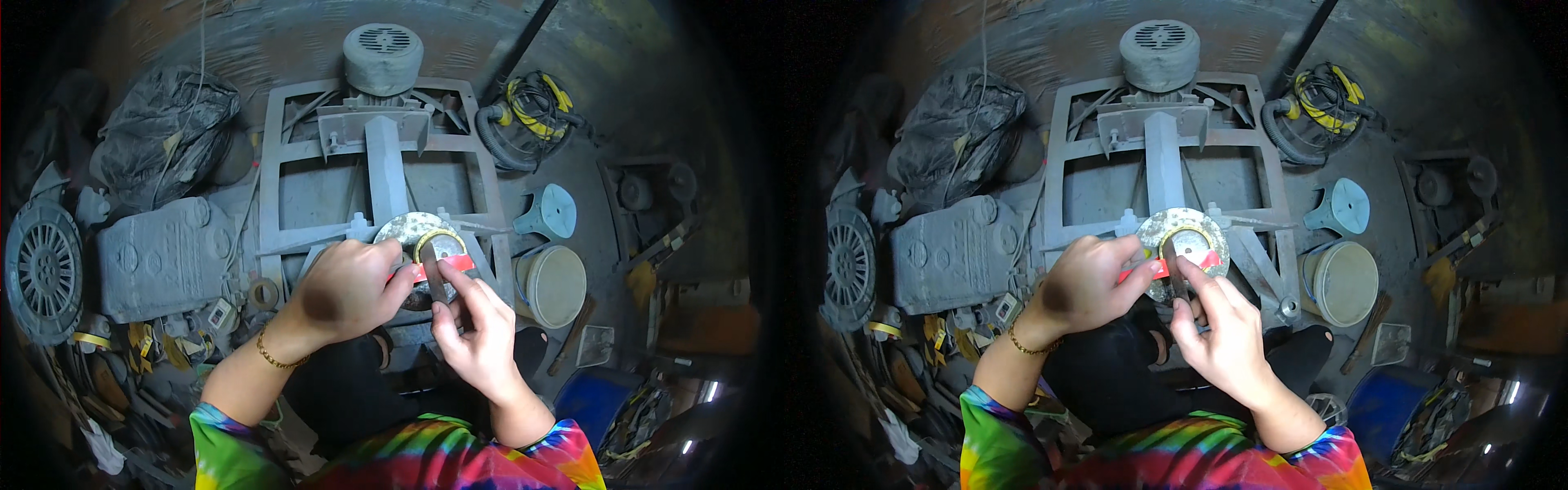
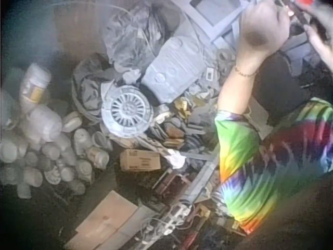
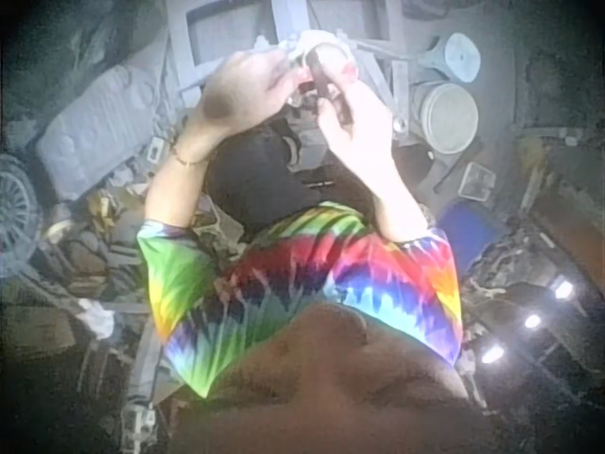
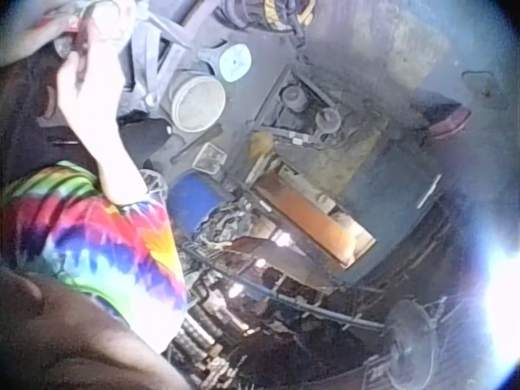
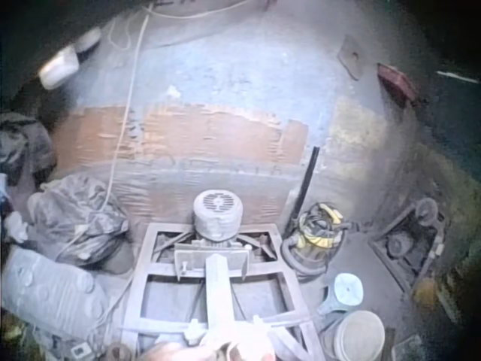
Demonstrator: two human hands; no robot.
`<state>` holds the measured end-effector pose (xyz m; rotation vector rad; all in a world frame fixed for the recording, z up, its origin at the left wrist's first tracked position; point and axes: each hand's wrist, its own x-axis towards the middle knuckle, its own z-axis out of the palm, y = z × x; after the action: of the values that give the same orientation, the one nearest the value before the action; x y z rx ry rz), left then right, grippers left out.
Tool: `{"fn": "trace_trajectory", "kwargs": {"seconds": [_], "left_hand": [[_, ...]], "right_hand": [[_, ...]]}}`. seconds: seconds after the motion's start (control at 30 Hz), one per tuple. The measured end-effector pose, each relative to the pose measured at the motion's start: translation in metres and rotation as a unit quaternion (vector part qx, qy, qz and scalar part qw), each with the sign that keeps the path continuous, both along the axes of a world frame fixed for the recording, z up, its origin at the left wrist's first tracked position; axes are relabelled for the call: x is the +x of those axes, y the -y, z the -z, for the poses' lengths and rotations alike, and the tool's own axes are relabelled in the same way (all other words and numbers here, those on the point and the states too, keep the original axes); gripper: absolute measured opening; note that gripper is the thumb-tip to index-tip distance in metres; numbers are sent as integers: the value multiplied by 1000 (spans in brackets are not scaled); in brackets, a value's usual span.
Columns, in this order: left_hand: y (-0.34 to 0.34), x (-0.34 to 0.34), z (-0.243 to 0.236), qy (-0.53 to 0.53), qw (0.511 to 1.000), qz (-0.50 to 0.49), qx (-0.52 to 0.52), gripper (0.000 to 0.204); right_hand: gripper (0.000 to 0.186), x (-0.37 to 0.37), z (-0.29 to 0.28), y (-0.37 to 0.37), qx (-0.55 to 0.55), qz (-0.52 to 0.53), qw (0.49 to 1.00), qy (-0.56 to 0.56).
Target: The person applies red tape to a circular metal piece mounted on a machine, then uses a thin metal tool to scrape the interior surface of a separate circular metal part held by hand.
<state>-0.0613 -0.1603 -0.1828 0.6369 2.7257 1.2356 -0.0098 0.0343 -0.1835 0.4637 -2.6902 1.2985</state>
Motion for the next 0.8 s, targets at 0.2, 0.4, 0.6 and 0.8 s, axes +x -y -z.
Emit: {"fn": "trace_trajectory", "kwargs": {"seconds": [0.2,0.4,0.6,0.8], "left_hand": [[0,0,2,-13,1000,3,3,21],[-1,0,5,-18,1000,-3,-10,20],[0,0,5,-14,1000,4,-11,20],[1,1,1,-15,1000,5,-3,20]], "right_hand": [[46,-1,4,-4,102,-1,993,-54],[51,3,7,-1,166,1,984,-66],[54,2,2,2,184,7,980,-81],[45,0,0,-1,190,29,975,-110]]}}
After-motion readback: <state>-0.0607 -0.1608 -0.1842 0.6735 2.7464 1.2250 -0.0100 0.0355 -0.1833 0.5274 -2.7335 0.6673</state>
